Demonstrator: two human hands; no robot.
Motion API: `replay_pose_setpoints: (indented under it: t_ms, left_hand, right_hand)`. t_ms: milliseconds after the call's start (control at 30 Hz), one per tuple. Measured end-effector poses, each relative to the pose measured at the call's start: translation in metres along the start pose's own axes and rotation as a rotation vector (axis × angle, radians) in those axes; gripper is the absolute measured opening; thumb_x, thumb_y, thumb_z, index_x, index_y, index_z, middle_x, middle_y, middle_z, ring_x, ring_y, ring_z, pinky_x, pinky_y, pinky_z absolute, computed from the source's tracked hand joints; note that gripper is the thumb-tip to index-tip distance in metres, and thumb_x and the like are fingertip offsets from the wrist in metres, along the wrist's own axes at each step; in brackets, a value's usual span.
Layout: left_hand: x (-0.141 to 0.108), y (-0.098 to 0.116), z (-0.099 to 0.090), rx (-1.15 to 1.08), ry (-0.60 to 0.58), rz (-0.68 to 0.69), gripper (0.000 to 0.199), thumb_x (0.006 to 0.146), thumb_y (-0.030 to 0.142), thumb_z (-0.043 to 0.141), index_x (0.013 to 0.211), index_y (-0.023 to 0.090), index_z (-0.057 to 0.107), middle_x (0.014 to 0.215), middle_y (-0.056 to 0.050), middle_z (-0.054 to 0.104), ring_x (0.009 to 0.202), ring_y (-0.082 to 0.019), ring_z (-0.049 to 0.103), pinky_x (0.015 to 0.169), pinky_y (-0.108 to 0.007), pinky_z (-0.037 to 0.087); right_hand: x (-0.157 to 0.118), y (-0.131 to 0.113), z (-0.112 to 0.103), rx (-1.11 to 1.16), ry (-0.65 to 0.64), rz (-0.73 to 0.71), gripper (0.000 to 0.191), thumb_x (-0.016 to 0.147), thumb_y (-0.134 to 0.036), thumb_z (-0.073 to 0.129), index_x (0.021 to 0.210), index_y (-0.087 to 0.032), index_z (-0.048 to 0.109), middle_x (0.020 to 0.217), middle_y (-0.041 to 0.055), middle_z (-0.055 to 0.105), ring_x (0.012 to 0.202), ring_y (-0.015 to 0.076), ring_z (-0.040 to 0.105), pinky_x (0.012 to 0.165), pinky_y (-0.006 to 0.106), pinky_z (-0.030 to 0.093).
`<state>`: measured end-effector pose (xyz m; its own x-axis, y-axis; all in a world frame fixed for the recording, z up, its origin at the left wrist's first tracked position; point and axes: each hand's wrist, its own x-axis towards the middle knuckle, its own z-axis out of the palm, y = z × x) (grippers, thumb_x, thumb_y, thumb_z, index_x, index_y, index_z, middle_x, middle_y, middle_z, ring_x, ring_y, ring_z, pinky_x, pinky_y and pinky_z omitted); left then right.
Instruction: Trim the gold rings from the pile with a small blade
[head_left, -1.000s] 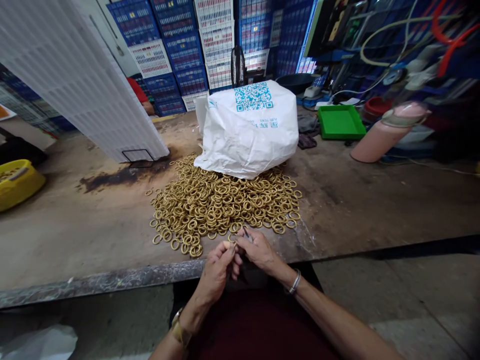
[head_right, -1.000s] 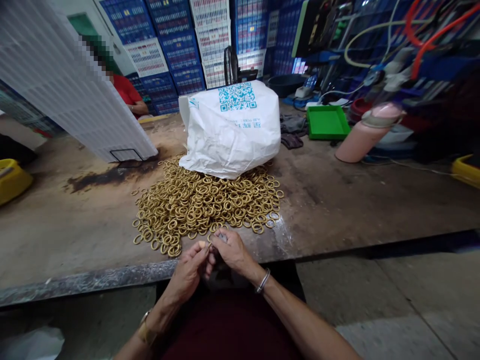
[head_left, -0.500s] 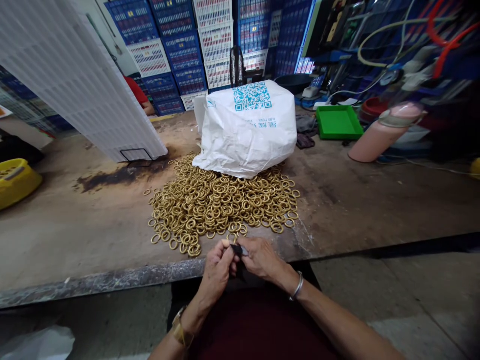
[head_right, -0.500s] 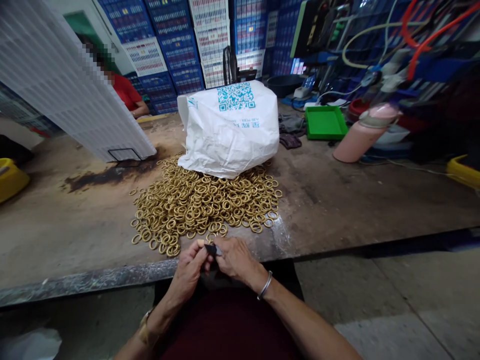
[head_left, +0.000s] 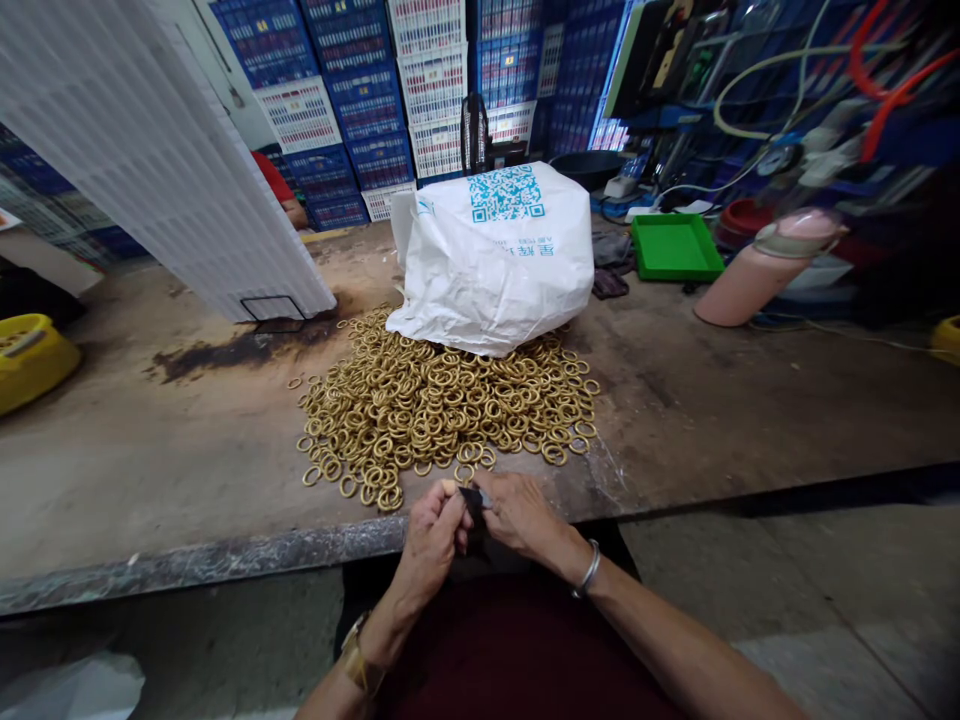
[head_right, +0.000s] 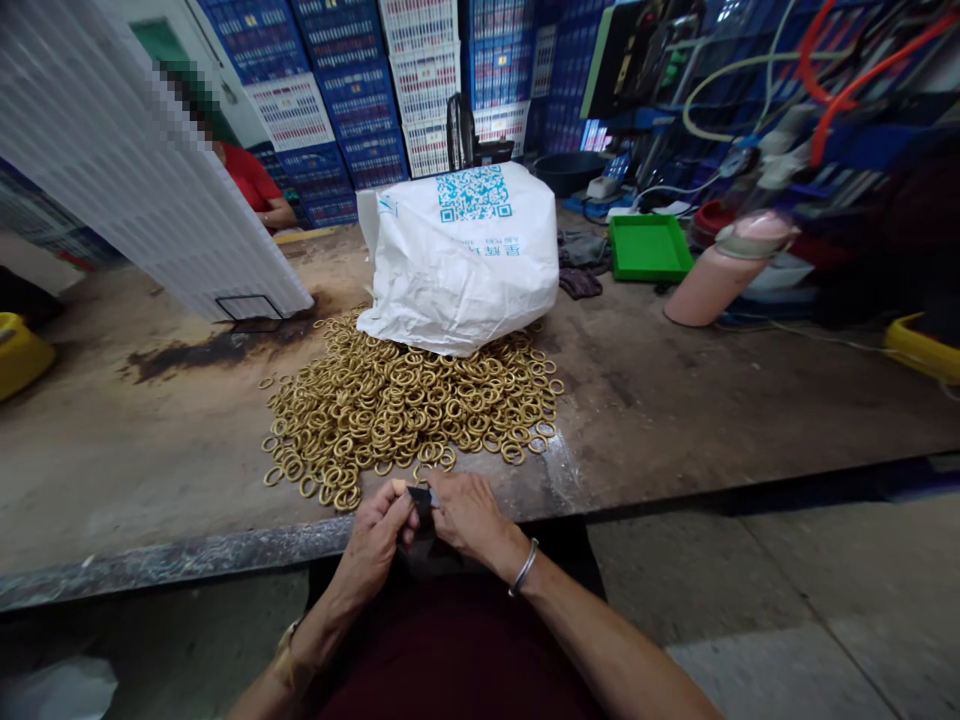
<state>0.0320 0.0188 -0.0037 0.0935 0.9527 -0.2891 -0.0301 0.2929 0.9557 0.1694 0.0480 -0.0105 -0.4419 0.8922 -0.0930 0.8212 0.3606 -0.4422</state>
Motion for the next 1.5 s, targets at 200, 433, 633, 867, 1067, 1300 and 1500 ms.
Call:
replay_pose_setpoints:
  t_ms: [200,433,633,867,1067,1300,1500]
  left_hand:
    - [-0.017,0.003,-0.005,-0.173,-0.122,-0.062,0.027,0.079,0.042,0.049,0.075,0.015,0.051,0.055,0.005,0.045,0.042,-0.004,0.037,0.043,-0.018,0.036]
    - [-0.019,-0.003,-0.011,-0.482,-0.100,-0.188,0.024,0.073,0.036,0.061,0.071,0.014,0.051,0.075,-0.004,0.058,0.059,-0.011,0.055,0.046,-0.020,0.042]
    - [-0.011,-0.007,-0.018,-0.636,-0.063,-0.187,0.019,0.070,0.028,0.064,0.074,0.014,0.051,0.076,-0.005,0.061,0.060,-0.012,0.057,0.046,-0.020,0.042]
    - [-0.009,-0.006,-0.022,-0.869,-0.134,-0.305,0.017,0.070,0.025,0.063,0.080,0.013,0.057,0.070,-0.002,0.057,0.057,-0.009,0.053,0.046,-0.018,0.039]
    - [-0.004,-0.004,-0.015,-0.878,-0.070,-0.331,0.023,0.067,0.028,0.067,0.063,0.012,0.052,0.063,0.000,0.053,0.054,-0.008,0.050,0.041,-0.015,0.033]
    - [0.001,-0.004,-0.007,-0.679,0.039,-0.238,0.032,0.067,0.031,0.067,0.092,0.017,0.052,0.063,0.003,0.053,0.052,-0.008,0.052,0.040,-0.015,0.033]
    - [0.003,-0.005,0.002,-0.616,0.041,-0.166,0.030,0.070,0.035,0.064,0.090,0.016,0.052,0.061,0.003,0.051,0.048,-0.006,0.047,0.038,-0.014,0.029]
  right_hand:
    - [0.009,0.005,-0.001,-0.079,0.027,0.128,0.019,0.074,-0.014,0.042,0.089,-0.017,0.055,0.076,0.0060,0.065,0.065,0.0151,0.057,0.054,0.024,0.026]
    - [0.022,0.012,0.001,-0.069,0.192,0.183,0.018,0.080,-0.021,0.044,0.096,-0.020,0.051,0.079,0.0035,0.065,0.070,0.0148,0.059,0.058,0.022,0.029]
    - [0.037,0.002,0.000,-0.177,0.156,0.180,0.017,0.080,-0.026,0.047,0.096,-0.022,0.049,0.083,0.0024,0.066,0.073,0.0161,0.060,0.056,0.023,0.028]
    - [0.041,0.005,0.002,-0.183,0.157,0.231,0.017,0.081,-0.024,0.044,0.097,-0.021,0.049,0.073,0.0026,0.065,0.066,0.0160,0.060,0.053,0.023,0.026]
    - [0.039,0.010,-0.001,-0.072,0.213,0.243,0.016,0.076,-0.020,0.046,0.090,-0.020,0.053,0.069,0.0020,0.062,0.062,0.0145,0.056,0.054,0.024,0.026]
    - [0.028,0.006,-0.004,0.539,0.339,0.159,0.012,0.076,-0.028,0.042,0.073,-0.019,0.049,0.061,-0.0032,0.047,0.055,0.0100,0.043,0.052,0.020,0.032]
    - [0.018,-0.007,0.002,1.003,0.275,0.185,0.009,0.071,-0.028,0.048,0.072,-0.020,0.044,0.052,-0.0082,0.039,0.045,0.0065,0.034,0.045,0.018,0.030]
